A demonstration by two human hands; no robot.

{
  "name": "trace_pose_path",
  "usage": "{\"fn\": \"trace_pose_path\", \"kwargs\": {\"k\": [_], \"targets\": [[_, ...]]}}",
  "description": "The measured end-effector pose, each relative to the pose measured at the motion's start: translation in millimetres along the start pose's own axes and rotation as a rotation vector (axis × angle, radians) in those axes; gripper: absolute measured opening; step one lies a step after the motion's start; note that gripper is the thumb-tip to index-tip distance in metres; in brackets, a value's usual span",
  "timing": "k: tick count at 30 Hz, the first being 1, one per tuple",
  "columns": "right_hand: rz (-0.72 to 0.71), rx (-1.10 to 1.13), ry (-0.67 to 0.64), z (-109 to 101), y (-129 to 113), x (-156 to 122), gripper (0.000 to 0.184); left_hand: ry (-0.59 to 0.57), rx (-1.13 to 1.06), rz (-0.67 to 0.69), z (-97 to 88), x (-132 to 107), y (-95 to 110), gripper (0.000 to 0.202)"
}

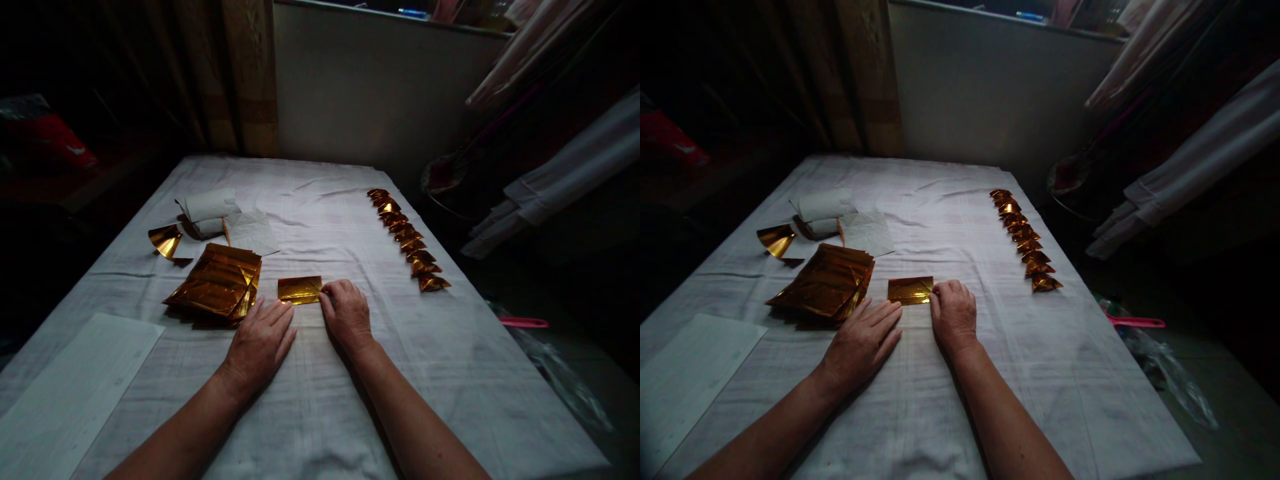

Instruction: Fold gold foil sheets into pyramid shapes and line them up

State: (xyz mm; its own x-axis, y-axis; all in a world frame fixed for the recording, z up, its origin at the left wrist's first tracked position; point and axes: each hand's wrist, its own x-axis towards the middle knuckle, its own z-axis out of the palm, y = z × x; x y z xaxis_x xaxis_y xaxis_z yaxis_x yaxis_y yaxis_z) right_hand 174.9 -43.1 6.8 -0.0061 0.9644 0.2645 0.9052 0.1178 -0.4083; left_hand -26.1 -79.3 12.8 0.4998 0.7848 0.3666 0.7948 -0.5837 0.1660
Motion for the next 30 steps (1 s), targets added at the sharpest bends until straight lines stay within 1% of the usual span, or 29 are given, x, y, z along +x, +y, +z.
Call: {"fn": "trace_pose_path", "kwargs": {"k": [8, 13, 16, 20, 22, 25, 30], "targets": [[-0.014, 0.009, 0.029, 2.2, 1.2, -0.3, 0.006, 0.049, -0.006, -0.061, -10.4, 4.6, -0.5, 0.025], [-0.011, -0.008, 0.037, 3.2, 1.4, -0.1, 0.006, 0.032, 0.014, -0.092, -15.6, 10.7, 3.4, 0.022], [-0.022, -0.026, 0.044, 2.7, -2.2, -0.3, 0.007, 0.006, 0.043, -0.103, -13.7, 14.6, 6.9, 0.024], [-0.013, -0.069, 0.048, 1.9, -8.2, 0.2, 0.019, -0.025, 0.084, -0.103, -7.9, 17.7, 10.1, 0.028], [0.001, -0.061, 0.037, 1.5, -8.8, 1.0, 0.018, -0.025, 0.086, -0.111, -5.9, 17.7, 10.5, 0.028], [0.018, -0.013, 0.021, 1.3, -5.3, 2.4, 0.012, -0.020, 0.077, -0.116, -4.5, 16.6, 10.0, 0.027], [0.001, 0.079, 0.044, 4.9, 4.9, 2.6, 0.025, -0.013, 0.083, -0.113, -4.3, 15.7, 9.0, 0.027]]}}
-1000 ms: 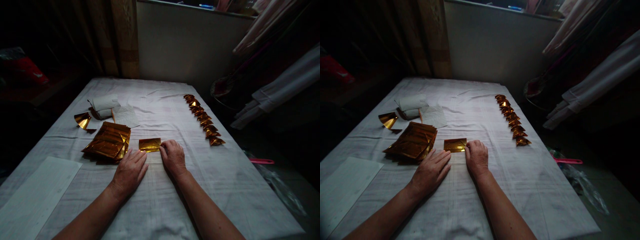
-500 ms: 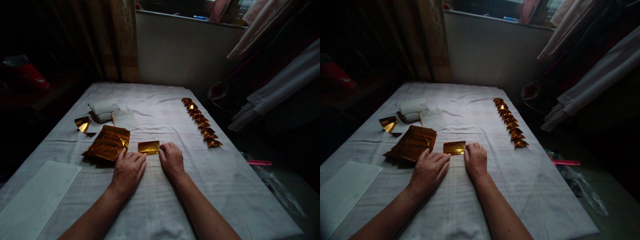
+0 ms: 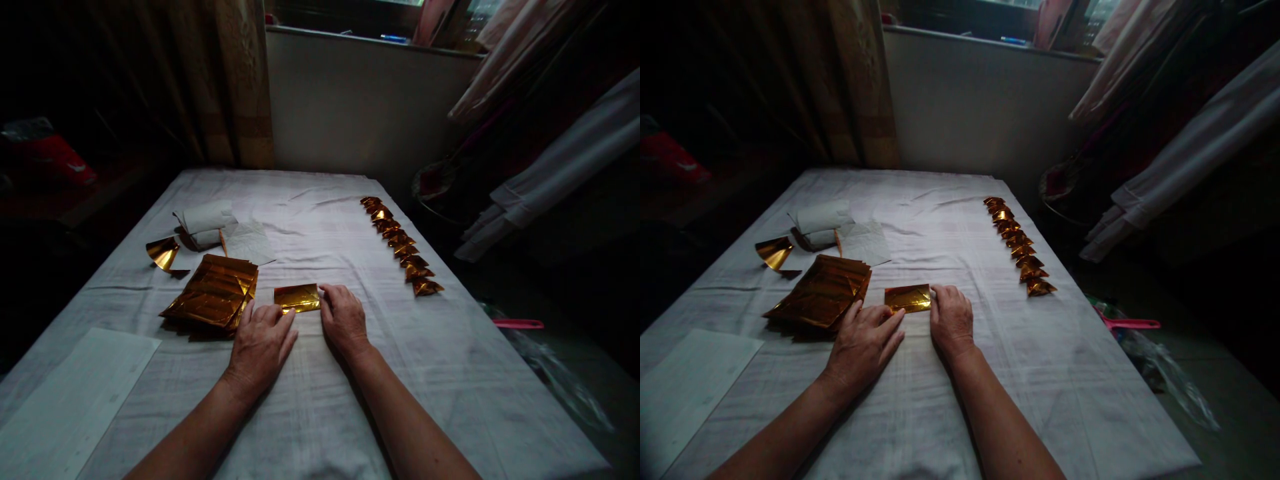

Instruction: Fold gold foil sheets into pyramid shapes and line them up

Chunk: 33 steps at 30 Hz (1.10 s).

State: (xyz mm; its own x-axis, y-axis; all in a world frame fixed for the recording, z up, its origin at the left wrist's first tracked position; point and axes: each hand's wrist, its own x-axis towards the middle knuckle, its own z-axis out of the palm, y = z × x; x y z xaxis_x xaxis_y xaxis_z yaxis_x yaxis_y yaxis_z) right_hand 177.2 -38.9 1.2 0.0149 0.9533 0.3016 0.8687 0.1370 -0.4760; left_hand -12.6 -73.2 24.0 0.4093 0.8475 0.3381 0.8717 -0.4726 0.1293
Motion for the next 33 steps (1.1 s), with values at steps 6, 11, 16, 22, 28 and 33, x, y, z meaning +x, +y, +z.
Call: {"fn": "trace_pose_path", "kwargs": {"k": [6, 11, 16, 22, 28, 33], "targets": [[-0.069, 0.129, 0.072, 8.2, 7.9, -0.4, 0.036, 0.002, -0.006, 0.016, 1.2, -1.1, -1.8, 0.030], [-0.082, 0.173, 0.049, 6.4, 6.2, 1.0, 0.037, 0.038, 0.004, 0.017, 7.1, -3.6, -3.7, 0.030], [-0.069, 0.249, 0.045, 4.4, 4.4, 2.8, 0.035, 0.074, 0.004, 0.035, 11.2, -4.2, -5.6, 0.030], [-0.050, 0.324, 0.049, 6.6, 9.2, 10.0, 0.031, 0.052, -0.001, 0.055, 9.7, -1.9, -8.1, 0.031], [-0.056, 0.311, 0.011, 4.0, 12.0, 13.5, 0.025, 0.004, 0.002, 0.095, 5.8, 6.1, -11.7, 0.030], [-0.085, 0.428, -0.004, 2.1, 15.5, 13.3, 0.022, -0.078, 0.034, 0.055, -2.5, 18.4, -6.5, 0.028]]}}
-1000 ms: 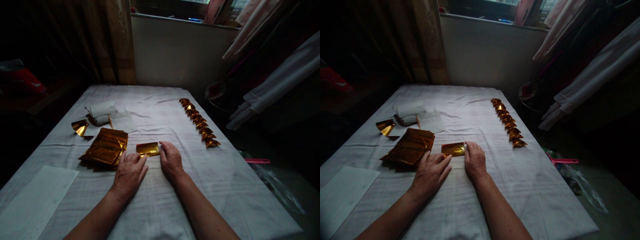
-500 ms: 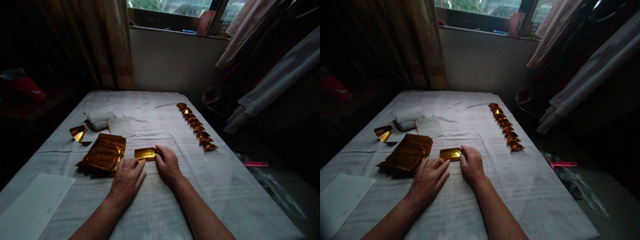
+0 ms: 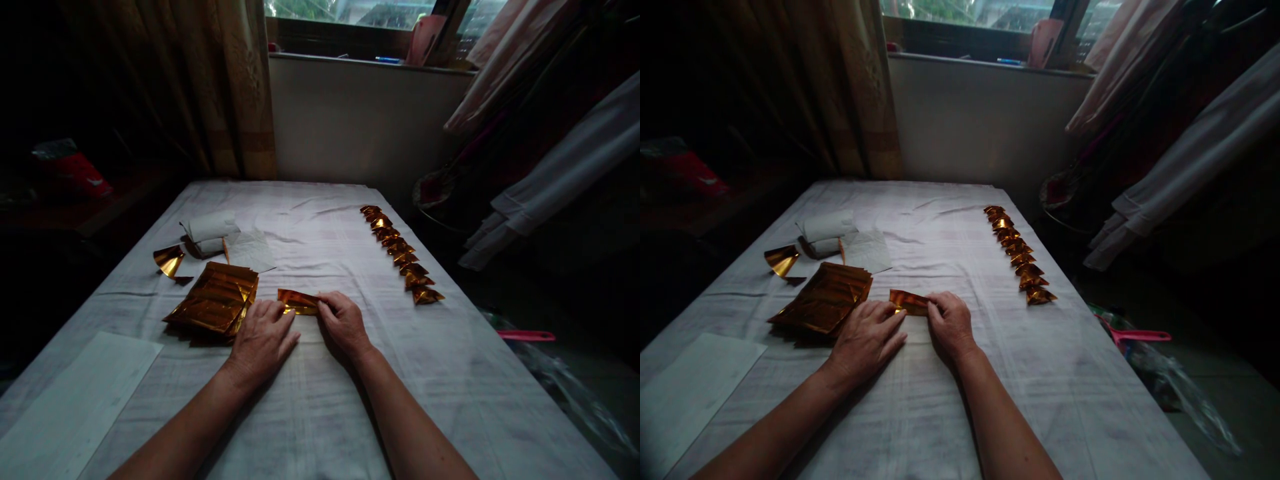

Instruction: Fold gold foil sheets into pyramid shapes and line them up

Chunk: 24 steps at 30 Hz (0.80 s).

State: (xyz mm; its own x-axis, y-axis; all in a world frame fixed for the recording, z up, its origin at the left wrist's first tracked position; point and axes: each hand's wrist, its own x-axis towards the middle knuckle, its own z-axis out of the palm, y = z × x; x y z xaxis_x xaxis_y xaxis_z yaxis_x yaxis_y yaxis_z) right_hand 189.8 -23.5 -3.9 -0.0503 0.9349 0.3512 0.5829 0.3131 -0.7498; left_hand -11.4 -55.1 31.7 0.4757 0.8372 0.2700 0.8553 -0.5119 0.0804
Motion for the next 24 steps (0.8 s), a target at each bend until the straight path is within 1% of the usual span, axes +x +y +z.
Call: {"fn": "trace_pose_path", "kwargs": {"k": [5, 9, 11, 13, 15, 17, 20, 24], "targets": [[0.006, 0.015, -0.040, -3.0, 1.5, -0.7, 0.023, -0.071, 0.047, -0.102, -5.1, 10.9, 12.1, 0.024], [0.076, 0.016, -0.105, -8.5, -3.9, -2.1, 0.027, -0.116, 0.063, -0.152, -4.4, 14.4, 23.4, 0.036], [0.107, 0.055, -0.158, -12.3, -8.2, -3.1, 0.031, -0.109, 0.059, -0.162, -2.7, 14.8, 28.3, 0.043], [0.106, 0.101, -0.236, -16.0, -11.6, -4.1, 0.036, -0.082, 0.037, -0.161, -0.3, 14.9, 31.5, 0.052], [0.072, 0.120, -0.315, -18.8, -12.4, -5.2, 0.041, -0.054, 0.003, -0.157, 2.8, 15.0, 32.9, 0.057], [0.028, 0.113, -0.353, -19.9, -10.2, -6.1, 0.041, -0.027, -0.036, -0.156, 6.6, 14.9, 32.9, 0.058], [-0.016, 0.113, -0.349, -19.0, -4.8, -7.2, 0.041, 0.048, -0.087, -0.169, 13.5, 14.3, 32.3, 0.053], [-0.053, 0.122, -0.322, -17.0, -2.5, -7.8, 0.040, 0.135, -0.173, -0.186, 22.3, 14.5, 31.6, 0.029]]}}
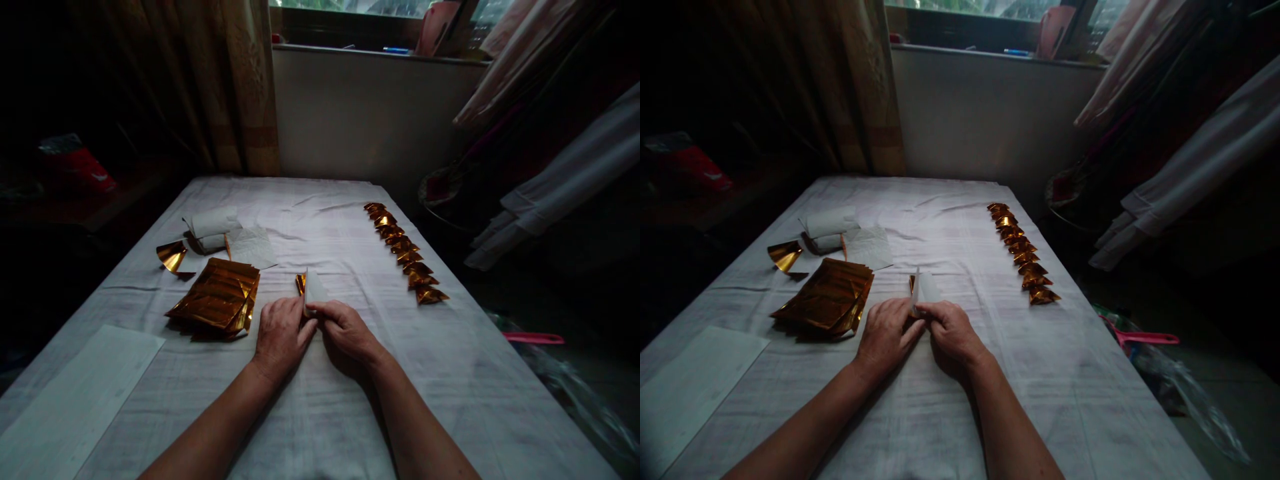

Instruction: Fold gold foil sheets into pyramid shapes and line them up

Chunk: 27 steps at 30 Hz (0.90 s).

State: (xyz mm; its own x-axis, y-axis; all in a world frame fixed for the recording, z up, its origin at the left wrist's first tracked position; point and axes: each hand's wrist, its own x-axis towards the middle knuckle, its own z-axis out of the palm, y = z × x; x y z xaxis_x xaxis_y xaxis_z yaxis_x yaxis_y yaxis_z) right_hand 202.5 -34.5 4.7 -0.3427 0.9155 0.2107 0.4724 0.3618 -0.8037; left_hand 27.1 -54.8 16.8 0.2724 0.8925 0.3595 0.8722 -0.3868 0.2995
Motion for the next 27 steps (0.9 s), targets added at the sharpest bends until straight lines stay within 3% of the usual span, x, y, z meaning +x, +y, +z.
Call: {"fn": "trace_pose_path", "kwargs": {"k": [3, 10, 14, 17, 22, 27], "targets": [[-0.014, 0.024, 0.021, 1.3, -1.9, 0.4, 0.035, 0.028, -0.059, -0.051, 4.4, 2.6, -3.6, 0.021], [0.004, 0.113, 0.047, 5.5, -4.2, 1.2, 0.033, 0.047, -0.339, -0.252, 6.9, 14.1, -11.8, 0.029], [0.018, 0.155, 0.077, 6.2, -4.6, 0.8, 0.033, 0.079, -0.444, -0.273, 7.5, 19.1, -9.1, 0.031], [0.026, 0.152, 0.170, 4.4, -6.4, 0.2, 0.029, 0.163, -0.363, -0.230, 5.0, 23.1, -11.4, 0.030], [0.073, 0.077, 0.452, -2.9, -10.4, 0.9, 0.022, 0.304, -0.068, -0.013, -12.2, 33.7, -29.9, 0.030], [-0.006, -0.135, 0.606, -4.3, -15.7, 3.9, 0.057, 0.341, 0.117, 0.165, -28.2, 40.4, -36.9, 0.030]]}}
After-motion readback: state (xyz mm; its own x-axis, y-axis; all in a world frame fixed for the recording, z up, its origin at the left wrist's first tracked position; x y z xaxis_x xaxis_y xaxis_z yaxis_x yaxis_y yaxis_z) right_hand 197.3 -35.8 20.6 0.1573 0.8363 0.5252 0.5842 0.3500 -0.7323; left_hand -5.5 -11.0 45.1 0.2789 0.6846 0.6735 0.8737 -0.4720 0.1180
